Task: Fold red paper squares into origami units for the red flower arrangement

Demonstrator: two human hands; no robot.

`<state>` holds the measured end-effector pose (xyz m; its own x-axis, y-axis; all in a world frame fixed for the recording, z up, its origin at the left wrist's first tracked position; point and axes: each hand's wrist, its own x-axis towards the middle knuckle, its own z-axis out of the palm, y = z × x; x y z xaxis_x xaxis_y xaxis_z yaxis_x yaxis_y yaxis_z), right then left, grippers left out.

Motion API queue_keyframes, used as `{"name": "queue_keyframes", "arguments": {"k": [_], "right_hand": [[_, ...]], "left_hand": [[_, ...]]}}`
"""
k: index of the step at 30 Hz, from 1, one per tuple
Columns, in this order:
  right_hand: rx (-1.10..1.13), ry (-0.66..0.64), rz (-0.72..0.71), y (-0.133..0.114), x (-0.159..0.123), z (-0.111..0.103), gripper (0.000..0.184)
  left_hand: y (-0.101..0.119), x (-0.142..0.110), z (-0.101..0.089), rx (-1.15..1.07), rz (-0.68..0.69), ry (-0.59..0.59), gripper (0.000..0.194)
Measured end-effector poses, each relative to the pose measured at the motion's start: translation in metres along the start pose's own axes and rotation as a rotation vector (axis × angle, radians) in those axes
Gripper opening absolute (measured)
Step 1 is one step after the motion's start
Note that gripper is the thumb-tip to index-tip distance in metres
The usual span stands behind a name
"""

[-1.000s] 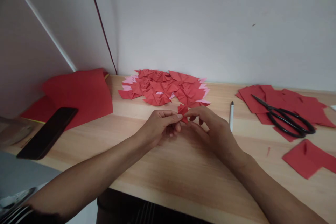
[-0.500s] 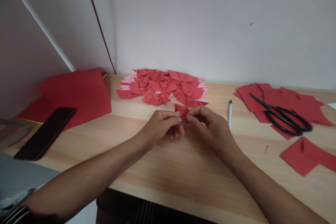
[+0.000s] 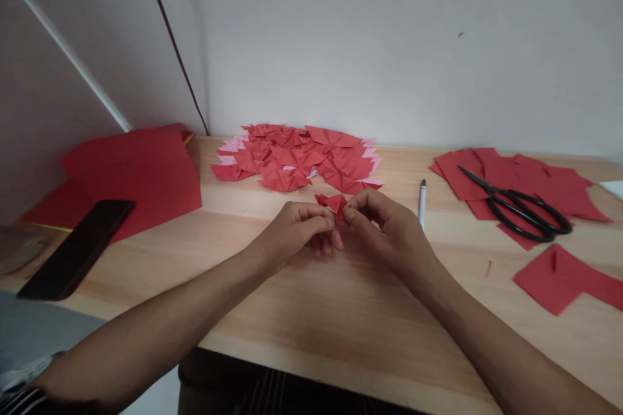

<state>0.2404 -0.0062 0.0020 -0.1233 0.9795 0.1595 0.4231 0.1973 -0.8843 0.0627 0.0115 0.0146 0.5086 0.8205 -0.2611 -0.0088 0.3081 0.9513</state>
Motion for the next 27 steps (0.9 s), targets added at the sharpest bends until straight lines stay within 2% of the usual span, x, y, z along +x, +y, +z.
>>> {"name": "queue_keyframes", "arguments": {"k": [5, 8, 14, 27], "right_hand": [[-0.017, 0.01, -0.01, -0.0016, -0.0018, -0.0003, 0.022], [-0.056, 0.014, -0.02, -0.0033, -0.0024, -0.0001, 0.02], [-0.095, 0.049, -0.018, -0.0093, -0.0052, 0.0028, 0.017], [-0.007, 0.09, -0.002, -0.0071, -0.0034, 0.0066, 0.017]], "left_hand": [[0.0, 0.0, 0.0008, 0.028, 0.018, -0.013, 0.015], [-0.0031, 0.0012, 0.0015, 0.049, 0.021, -0.002, 0.017], [-0.007, -0.0004, 0.0019, 0.108, 0.109, 0.033, 0.023], [-0.0032, -0.0033, 0.0027, 0.117, 0.122, 0.064, 0.022]]}}
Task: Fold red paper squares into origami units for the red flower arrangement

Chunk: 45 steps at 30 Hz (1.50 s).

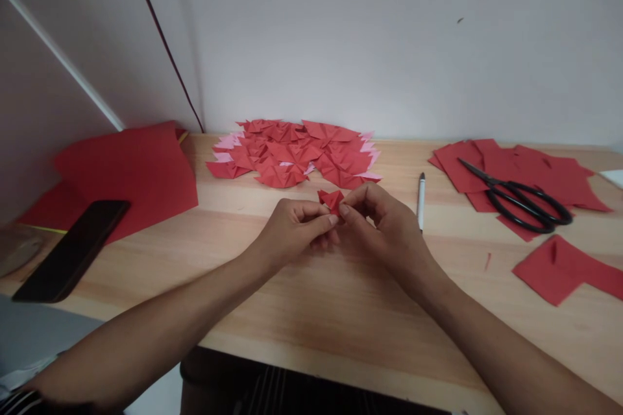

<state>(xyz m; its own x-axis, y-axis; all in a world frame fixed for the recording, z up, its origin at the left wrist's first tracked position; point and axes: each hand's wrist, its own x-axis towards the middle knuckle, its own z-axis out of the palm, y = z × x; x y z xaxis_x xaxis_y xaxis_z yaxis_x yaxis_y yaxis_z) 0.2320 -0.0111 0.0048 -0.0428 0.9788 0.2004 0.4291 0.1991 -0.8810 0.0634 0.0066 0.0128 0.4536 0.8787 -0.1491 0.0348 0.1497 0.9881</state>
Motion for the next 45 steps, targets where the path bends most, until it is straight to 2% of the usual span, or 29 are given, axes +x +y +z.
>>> {"name": "queue_keyframes", "arguments": {"k": [4, 8, 10, 13, 15, 22, 27, 31, 38, 45], "right_hand": [[0.042, 0.017, 0.01, -0.0005, -0.0005, 0.0002, 0.012], [0.057, 0.009, 0.011, 0.0045, 0.0024, -0.0016, 0.021], [0.056, -0.047, 0.012, 0.0064, 0.0041, -0.0015, 0.027], [0.06, -0.181, 0.005, 0.0063, 0.0057, -0.0002, 0.028], [0.054, -0.224, -0.025, 0.0054, 0.006, 0.0006, 0.026], [-0.014, -0.252, -0.063, 0.0067, 0.0029, -0.0022, 0.024], [-0.091, -0.2, -0.092, 0.0028, 0.0011, -0.0038, 0.028], [-0.076, -0.222, -0.038, 0.0011, 0.0035, -0.0031, 0.039], [-0.045, -0.296, -0.056, 0.0037, 0.0041, -0.0029, 0.028], [0.106, -0.355, 0.058, 0.0052, 0.0027, -0.0026, 0.04]], "left_hand": [[-0.002, 0.0005, 0.0002, -0.012, -0.009, 0.05, 0.02], [-0.0032, 0.0016, -0.0004, -0.032, -0.008, 0.083, 0.021], [-0.0025, 0.0018, -0.0005, -0.043, -0.012, 0.086, 0.022], [-0.0011, 0.0016, -0.0003, -0.06, -0.012, 0.043, 0.022], [-0.0009, 0.0015, -0.0003, -0.065, -0.017, 0.002, 0.021], [-0.0053, 0.0033, -0.0029, -0.016, -0.014, -0.057, 0.016], [-0.0028, 0.0033, -0.0037, 0.038, 0.002, -0.06, 0.019], [-0.0016, 0.0029, -0.0031, 0.067, 0.004, -0.037, 0.018], [-0.0049, 0.0029, -0.005, 0.132, 0.046, -0.014, 0.017], [-0.0033, 0.0028, -0.0042, 0.129, 0.073, -0.012, 0.02]]}}
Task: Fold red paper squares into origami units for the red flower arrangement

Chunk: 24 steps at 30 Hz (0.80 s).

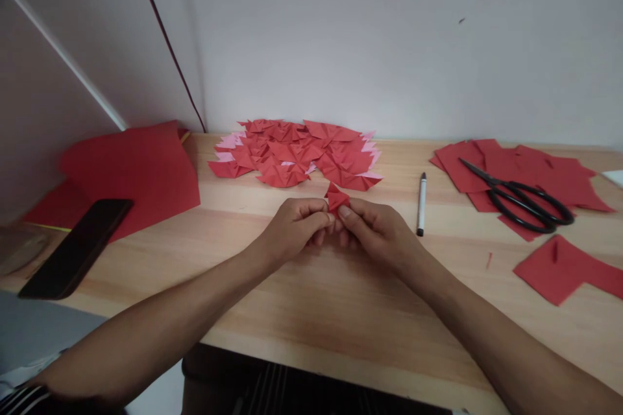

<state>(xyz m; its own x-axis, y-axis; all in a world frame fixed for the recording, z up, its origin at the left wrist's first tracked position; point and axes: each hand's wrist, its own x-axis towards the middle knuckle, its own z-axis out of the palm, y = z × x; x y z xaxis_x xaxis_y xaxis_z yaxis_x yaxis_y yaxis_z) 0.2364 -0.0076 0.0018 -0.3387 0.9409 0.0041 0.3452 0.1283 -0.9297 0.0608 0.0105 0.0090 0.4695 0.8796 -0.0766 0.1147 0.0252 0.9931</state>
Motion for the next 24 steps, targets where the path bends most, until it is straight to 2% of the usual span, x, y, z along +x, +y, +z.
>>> {"name": "queue_keyframes", "arguments": {"k": [3, 6, 8, 11, 13, 18, 24], "right_hand": [[0.099, -0.021, 0.058, 0.0012, 0.001, -0.0001, 0.042], [0.083, 0.009, 0.045, 0.001, 0.0013, -0.0019, 0.042], [-0.019, 0.118, -0.009, -0.0003, 0.0005, -0.0034, 0.039], [-0.152, 0.336, -0.115, -0.003, -0.0017, -0.0034, 0.022], [-0.195, 0.419, -0.181, -0.0049, -0.0029, -0.0016, 0.014], [-0.318, 0.451, -0.241, -0.008, -0.0039, 0.0029, 0.008], [-0.262, 0.435, -0.219, -0.0034, -0.0045, 0.0048, 0.016]], "left_hand": [[-0.0012, 0.0007, -0.0001, -0.015, -0.011, 0.004, 0.021], [-0.0012, 0.0024, -0.0022, -0.028, 0.012, 0.028, 0.022], [0.0002, 0.0036, -0.0036, -0.058, 0.028, 0.063, 0.023], [0.0026, 0.0042, -0.0041, -0.125, 0.022, 0.104, 0.02], [0.003, 0.004, -0.0034, -0.153, 0.014, 0.103, 0.019], [0.0008, 0.0035, -0.0018, -0.146, 0.029, 0.079, 0.02], [0.0009, 0.0021, -0.0023, -0.098, 0.072, 0.069, 0.024]]}}
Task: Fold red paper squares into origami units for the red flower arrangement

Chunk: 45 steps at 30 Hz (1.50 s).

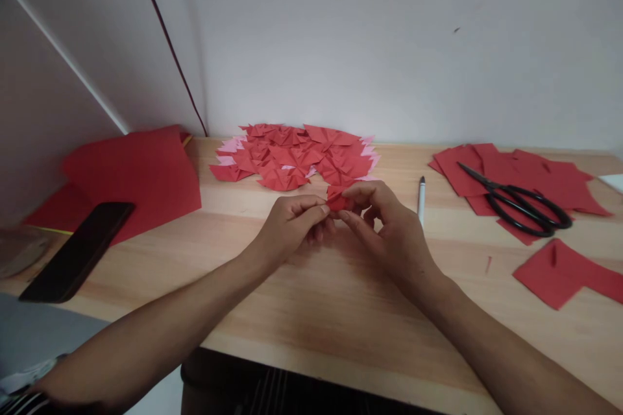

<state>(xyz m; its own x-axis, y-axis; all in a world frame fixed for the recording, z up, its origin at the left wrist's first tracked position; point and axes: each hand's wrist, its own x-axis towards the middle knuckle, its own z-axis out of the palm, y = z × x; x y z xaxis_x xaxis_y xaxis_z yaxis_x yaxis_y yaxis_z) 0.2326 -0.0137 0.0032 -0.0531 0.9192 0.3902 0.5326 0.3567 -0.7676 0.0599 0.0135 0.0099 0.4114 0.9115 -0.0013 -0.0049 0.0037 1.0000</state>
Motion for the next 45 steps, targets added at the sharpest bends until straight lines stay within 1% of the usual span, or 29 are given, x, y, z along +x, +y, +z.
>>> {"name": "queue_keyframes", "arguments": {"k": [2, 6, 8, 15, 20, 26, 29, 31, 35, 38, 42, 45], "right_hand": [[0.002, -0.003, 0.02, 0.0015, -0.0009, 0.0007, 0.016], [-0.004, 0.025, -0.01, 0.0035, -0.0014, 0.0009, 0.014], [0.015, 0.018, -0.015, 0.0046, -0.0013, 0.0008, 0.014], [0.057, -0.024, 0.073, 0.0058, -0.0012, 0.0011, 0.023], [0.014, -0.015, 0.055, 0.0036, -0.0021, 0.0001, 0.016], [-0.086, -0.052, 0.006, -0.0003, -0.0015, -0.0021, 0.007], [-0.125, -0.036, -0.024, 0.0002, -0.0003, -0.0033, 0.004], [-0.126, -0.023, -0.006, 0.0008, 0.0002, -0.004, 0.005], [-0.015, -0.062, 0.071, 0.0005, 0.0006, -0.0045, 0.01], [0.055, -0.088, 0.102, 0.0003, 0.0008, -0.0041, 0.011], [0.047, -0.093, 0.12, 0.0016, 0.001, -0.0045, 0.01], [0.049, -0.099, 0.11, 0.0017, 0.0011, -0.005, 0.01]], "left_hand": [[0.0005, -0.0005, 0.0001, -0.002, -0.006, 0.001, 0.025], [0.0007, -0.0008, 0.0008, -0.053, -0.047, -0.017, 0.023], [0.0008, -0.0008, 0.0009, -0.064, -0.053, -0.02, 0.022], [0.0012, -0.0011, 0.0012, -0.048, -0.043, -0.013, 0.023], [0.001, -0.0009, 0.002, -0.064, -0.053, -0.014, 0.023], [0.0023, 0.0004, 0.0013, -0.11, -0.116, -0.022, 0.022], [0.0025, 0.0009, 0.0015, -0.144, -0.159, -0.033, 0.02], [0.002, 0.0013, 0.0018, -0.152, -0.173, -0.047, 0.021], [0.0005, 0.0023, 0.0022, -0.149, -0.143, -0.061, 0.022], [-0.0005, 0.0015, 0.0022, -0.107, -0.107, -0.063, 0.022], [-0.0028, -0.0011, 0.0018, 0.03, -0.024, -0.057, 0.022], [-0.0046, -0.0019, 0.0016, 0.099, 0.011, -0.043, 0.025]]}}
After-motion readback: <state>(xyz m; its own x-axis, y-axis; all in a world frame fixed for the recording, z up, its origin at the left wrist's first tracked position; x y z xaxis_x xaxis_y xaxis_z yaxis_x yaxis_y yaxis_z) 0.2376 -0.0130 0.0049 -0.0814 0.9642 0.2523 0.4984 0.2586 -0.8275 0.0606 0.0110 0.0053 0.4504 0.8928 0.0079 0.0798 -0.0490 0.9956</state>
